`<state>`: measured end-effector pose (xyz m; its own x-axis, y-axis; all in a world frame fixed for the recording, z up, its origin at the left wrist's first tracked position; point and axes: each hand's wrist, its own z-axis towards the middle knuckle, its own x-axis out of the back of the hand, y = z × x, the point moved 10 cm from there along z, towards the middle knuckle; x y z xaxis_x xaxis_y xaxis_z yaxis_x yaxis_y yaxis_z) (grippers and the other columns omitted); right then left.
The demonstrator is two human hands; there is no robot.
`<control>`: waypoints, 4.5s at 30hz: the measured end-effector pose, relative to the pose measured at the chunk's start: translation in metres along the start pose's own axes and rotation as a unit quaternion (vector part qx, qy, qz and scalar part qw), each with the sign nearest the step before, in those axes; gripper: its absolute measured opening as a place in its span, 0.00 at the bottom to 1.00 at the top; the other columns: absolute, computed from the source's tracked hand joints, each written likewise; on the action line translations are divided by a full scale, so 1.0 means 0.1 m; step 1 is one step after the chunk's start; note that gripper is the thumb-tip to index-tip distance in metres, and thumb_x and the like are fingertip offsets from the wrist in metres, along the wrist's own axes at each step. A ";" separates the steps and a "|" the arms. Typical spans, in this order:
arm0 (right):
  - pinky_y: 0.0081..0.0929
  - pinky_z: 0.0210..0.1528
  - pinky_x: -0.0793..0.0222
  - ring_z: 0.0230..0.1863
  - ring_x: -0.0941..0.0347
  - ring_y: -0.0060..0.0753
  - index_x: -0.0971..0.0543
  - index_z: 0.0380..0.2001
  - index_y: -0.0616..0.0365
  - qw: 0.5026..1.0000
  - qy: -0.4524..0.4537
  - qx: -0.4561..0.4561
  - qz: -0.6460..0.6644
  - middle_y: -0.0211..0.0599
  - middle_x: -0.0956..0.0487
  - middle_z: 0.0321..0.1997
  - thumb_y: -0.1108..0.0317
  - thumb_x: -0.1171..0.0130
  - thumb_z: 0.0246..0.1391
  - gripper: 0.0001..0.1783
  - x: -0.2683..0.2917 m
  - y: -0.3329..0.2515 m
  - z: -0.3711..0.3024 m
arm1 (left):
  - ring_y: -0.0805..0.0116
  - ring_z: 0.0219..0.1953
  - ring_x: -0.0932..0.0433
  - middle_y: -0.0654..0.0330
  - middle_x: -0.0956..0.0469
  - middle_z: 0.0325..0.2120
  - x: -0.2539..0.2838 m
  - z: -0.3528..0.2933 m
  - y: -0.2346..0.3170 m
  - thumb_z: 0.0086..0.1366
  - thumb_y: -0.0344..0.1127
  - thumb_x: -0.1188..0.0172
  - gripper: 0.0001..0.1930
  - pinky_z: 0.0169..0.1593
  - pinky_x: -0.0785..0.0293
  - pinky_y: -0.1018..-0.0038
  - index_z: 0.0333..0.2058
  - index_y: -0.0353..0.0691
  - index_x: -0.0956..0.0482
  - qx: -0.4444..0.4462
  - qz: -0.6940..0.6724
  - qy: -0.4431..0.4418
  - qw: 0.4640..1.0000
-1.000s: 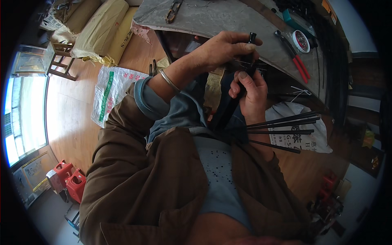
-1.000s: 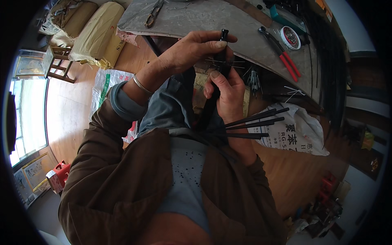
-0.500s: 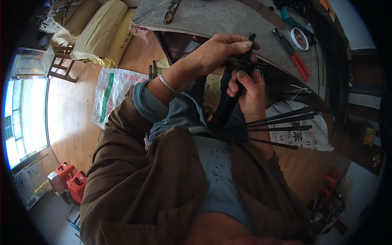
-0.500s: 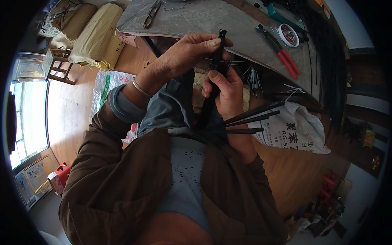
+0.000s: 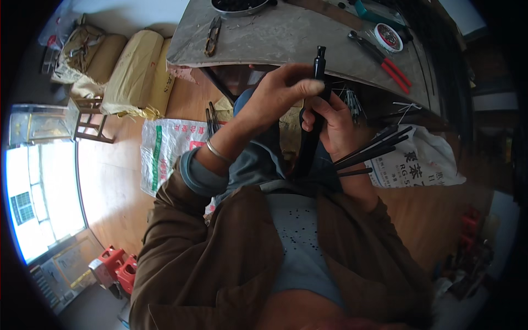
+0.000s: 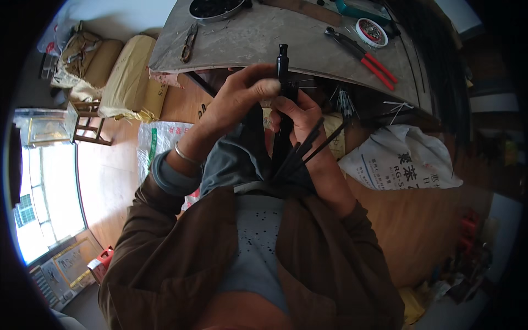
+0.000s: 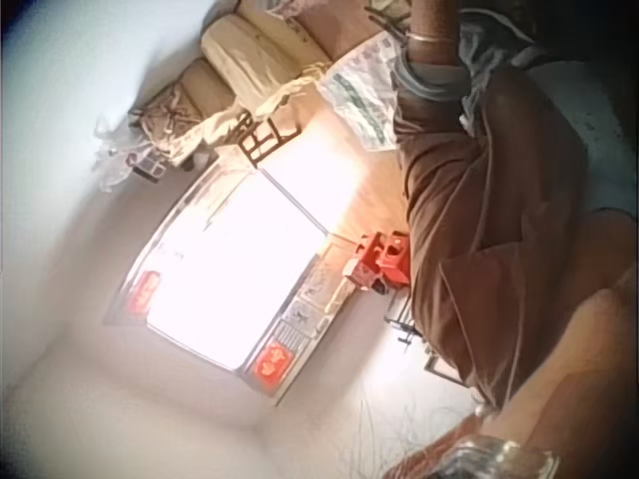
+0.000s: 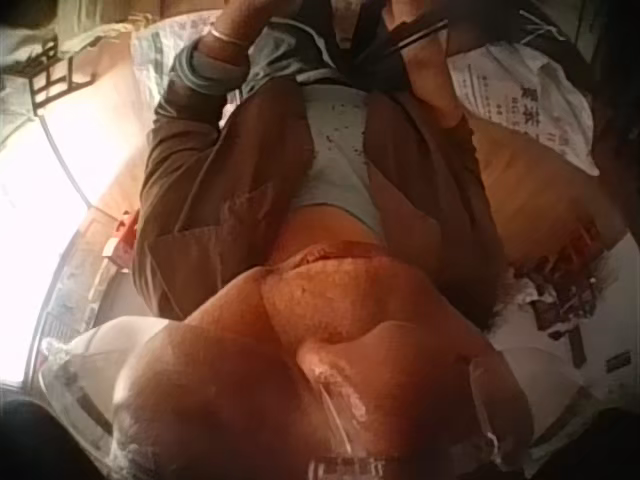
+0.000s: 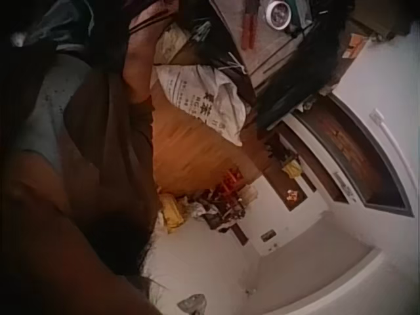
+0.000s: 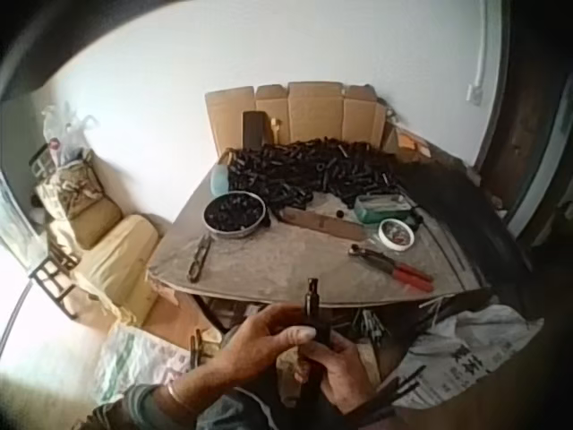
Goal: Manually inserting black rods into a hub and securing them using tools.
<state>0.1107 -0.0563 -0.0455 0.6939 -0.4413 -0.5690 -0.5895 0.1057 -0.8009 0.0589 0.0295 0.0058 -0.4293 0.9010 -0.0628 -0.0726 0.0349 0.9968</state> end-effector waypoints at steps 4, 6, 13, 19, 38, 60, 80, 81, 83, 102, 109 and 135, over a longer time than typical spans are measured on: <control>0.23 0.32 0.30 0.31 0.27 0.24 0.25 0.43 0.60 0.998 0.028 -0.028 -0.057 0.31 0.24 0.32 0.68 0.43 0.58 0.12 0.01 0.02 -0.07 | 0.71 0.39 0.23 0.54 0.21 0.37 0.05 -0.07 -0.09 0.56 0.31 0.34 0.23 0.45 0.27 0.76 0.47 0.25 0.29 0.045 -0.049 0.065 0.996; 0.22 0.35 0.29 0.33 0.26 0.23 0.25 0.44 0.61 0.993 0.012 0.047 -0.108 0.32 0.23 0.34 0.68 0.42 0.57 0.13 0.04 -0.04 -0.05 | 0.71 0.39 0.23 0.55 0.21 0.37 0.04 -0.07 -0.18 0.56 0.30 0.35 0.22 0.45 0.28 0.76 0.47 0.26 0.28 0.064 -0.063 0.052 0.995; 0.18 0.41 0.31 0.37 0.26 0.17 0.21 0.39 0.63 0.922 -0.023 0.106 -0.372 0.30 0.20 0.33 0.69 0.39 0.55 0.10 0.00 -0.40 -0.11 | 0.73 0.40 0.24 0.58 0.21 0.38 -0.08 -0.12 -0.11 0.58 0.31 0.37 0.19 0.48 0.29 0.76 0.48 0.31 0.26 0.058 -0.096 0.056 0.992; 0.19 0.38 0.31 0.34 0.26 0.16 0.20 0.39 0.62 0.967 -0.031 0.000 -0.253 0.28 0.20 0.31 0.68 0.39 0.54 0.12 0.14 -0.22 -0.03 | 0.74 0.41 0.24 0.60 0.21 0.38 -0.10 -0.12 -0.23 0.59 0.31 0.38 0.17 0.49 0.30 0.76 0.47 0.33 0.25 0.047 -0.133 0.068 0.988; 0.31 0.43 0.26 0.38 0.25 0.28 0.26 0.43 0.64 0.994 -0.097 -0.008 0.051 0.35 0.24 0.36 0.62 0.36 0.51 0.20 0.00 0.02 -0.04 | 0.73 0.32 0.25 0.60 0.23 0.39 -0.24 0.09 -0.27 0.59 0.31 0.37 0.17 0.39 0.25 0.74 0.48 0.37 0.25 0.102 -0.165 -0.150 0.970; 0.16 0.35 0.34 0.32 0.29 0.16 0.23 0.44 0.61 0.988 0.085 0.132 0.007 0.27 0.24 0.32 0.69 0.40 0.52 0.15 0.15 -0.18 0.00 | 0.77 0.32 0.24 0.62 0.21 0.31 -0.09 -0.09 0.10 0.56 0.32 0.34 0.25 0.36 0.26 0.79 0.51 0.30 0.30 0.005 0.042 0.201 0.979; 0.15 0.33 0.34 0.29 0.29 0.14 0.21 0.30 0.60 0.952 0.050 0.091 -0.287 0.24 0.24 0.26 0.64 0.37 0.52 0.10 0.30 -0.40 -0.04 | 0.79 0.34 0.24 0.64 0.20 0.32 -0.12 -0.06 0.04 0.58 0.30 0.36 0.13 0.40 0.28 0.81 0.42 0.32 0.21 -0.025 -0.027 0.173 0.984; 0.16 0.34 0.34 0.29 0.29 0.14 0.21 0.30 0.59 0.970 0.035 0.061 -0.234 0.23 0.24 0.27 0.61 0.37 0.52 0.11 0.31 -0.31 0.00 | 0.78 0.34 0.24 0.63 0.20 0.32 -0.11 -0.08 0.05 0.59 0.30 0.36 0.13 0.41 0.28 0.81 0.42 0.32 0.21 -0.031 -0.006 0.177 0.984; 0.17 0.34 0.35 0.29 0.30 0.14 0.21 0.31 0.58 0.982 0.024 0.031 -0.184 0.22 0.24 0.28 0.59 0.37 0.52 0.12 0.33 -0.19 0.04 | 0.78 0.35 0.24 0.63 0.19 0.33 -0.13 -0.12 0.06 0.59 0.30 0.36 0.13 0.42 0.28 0.81 0.42 0.33 0.21 -0.038 0.010 0.178 0.983; 0.19 0.29 0.30 0.27 0.27 0.19 0.22 0.29 0.58 0.987 -0.060 -0.040 -0.145 0.26 0.25 0.24 0.52 0.33 0.47 0.19 0.23 -0.09 0.11 | 0.75 0.36 0.23 0.61 0.20 0.33 -0.22 -0.08 0.18 0.62 0.34 0.40 0.13 0.41 0.28 0.78 0.42 0.32 0.22 0.008 0.035 0.078 0.996; 0.23 0.33 0.28 0.32 0.26 0.20 0.24 0.28 0.56 0.968 0.015 0.001 -0.250 0.27 0.23 0.30 0.53 0.37 0.50 0.17 0.18 -0.28 -0.08 | 0.76 0.33 0.24 0.63 0.21 0.31 -0.17 -0.04 0.11 0.60 0.32 0.39 0.10 0.40 0.27 0.80 0.40 0.34 0.21 0.030 -0.112 0.085 0.990; 0.26 0.42 0.28 0.40 0.26 0.22 0.25 0.46 0.57 0.997 -0.036 -0.020 -0.066 0.29 0.23 0.38 0.65 0.35 0.50 0.20 0.26 -0.21 -0.06 | 0.74 0.36 0.23 0.57 0.22 0.38 -0.58 -0.13 0.26 0.71 0.49 0.55 0.23 0.39 0.26 0.78 0.47 0.33 0.27 0.019 0.028 0.027 0.999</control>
<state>0.1390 -0.0754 -0.0425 0.7940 -0.3830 -0.4721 -0.5059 0.0142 -0.8625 0.0703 -0.0269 0.0343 -0.4793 0.8776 -0.0094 -0.0139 0.0032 0.9999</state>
